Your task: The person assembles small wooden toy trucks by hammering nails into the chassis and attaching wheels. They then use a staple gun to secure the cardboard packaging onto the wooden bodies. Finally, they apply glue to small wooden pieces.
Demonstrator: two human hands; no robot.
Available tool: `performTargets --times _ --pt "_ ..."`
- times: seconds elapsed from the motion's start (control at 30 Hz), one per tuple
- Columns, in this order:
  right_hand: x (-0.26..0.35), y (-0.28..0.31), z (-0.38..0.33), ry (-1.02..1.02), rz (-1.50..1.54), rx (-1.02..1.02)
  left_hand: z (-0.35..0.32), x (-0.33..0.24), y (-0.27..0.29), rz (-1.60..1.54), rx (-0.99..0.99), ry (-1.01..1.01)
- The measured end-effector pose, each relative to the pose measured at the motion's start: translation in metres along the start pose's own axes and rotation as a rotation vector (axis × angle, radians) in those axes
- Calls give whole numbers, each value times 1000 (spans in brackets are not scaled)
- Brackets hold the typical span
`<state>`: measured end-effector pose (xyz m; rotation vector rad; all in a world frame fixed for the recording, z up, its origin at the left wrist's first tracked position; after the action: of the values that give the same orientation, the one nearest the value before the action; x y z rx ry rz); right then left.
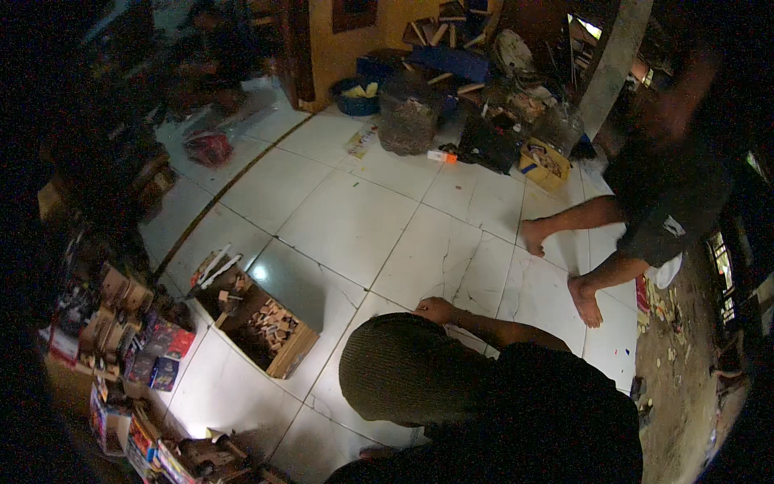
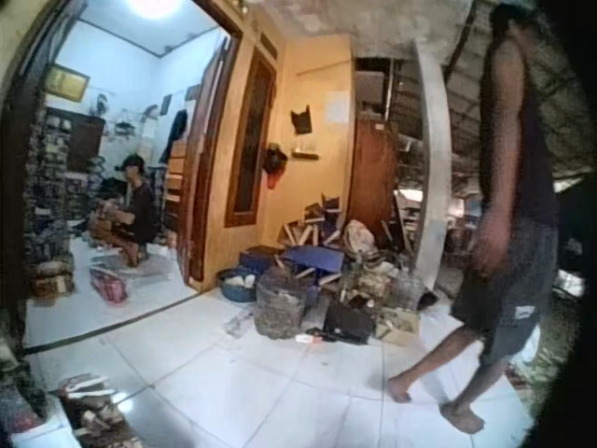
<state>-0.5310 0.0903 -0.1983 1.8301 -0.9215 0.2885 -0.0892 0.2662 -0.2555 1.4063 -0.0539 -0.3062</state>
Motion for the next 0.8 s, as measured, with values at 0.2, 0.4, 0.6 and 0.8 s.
performTargets --times 0.2,0.4,0.6,0.8 --pt "-11 -40 -36 -93 -38 265 42 9 4 8 60 -78" --pt "10 -61 -30 122 -221 320 59 21 25 13 181 -13" --pt "44 -44 13 247 47 347 61 20 40 11 263 125" --pt "98 -32 39 374 92 540 57 11 46 5 283 273"
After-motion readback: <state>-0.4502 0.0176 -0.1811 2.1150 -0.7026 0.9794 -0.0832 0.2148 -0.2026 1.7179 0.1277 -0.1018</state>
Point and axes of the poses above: each hand's wrist, its own z-axis towards the middle knuckle, its own y-axis out of the back of the hand, x = y × z, the point moved 3 cm from there along z, towards the middle knuckle, and after that the axes turned 5 degrees about -y, right-handed, at the moved point
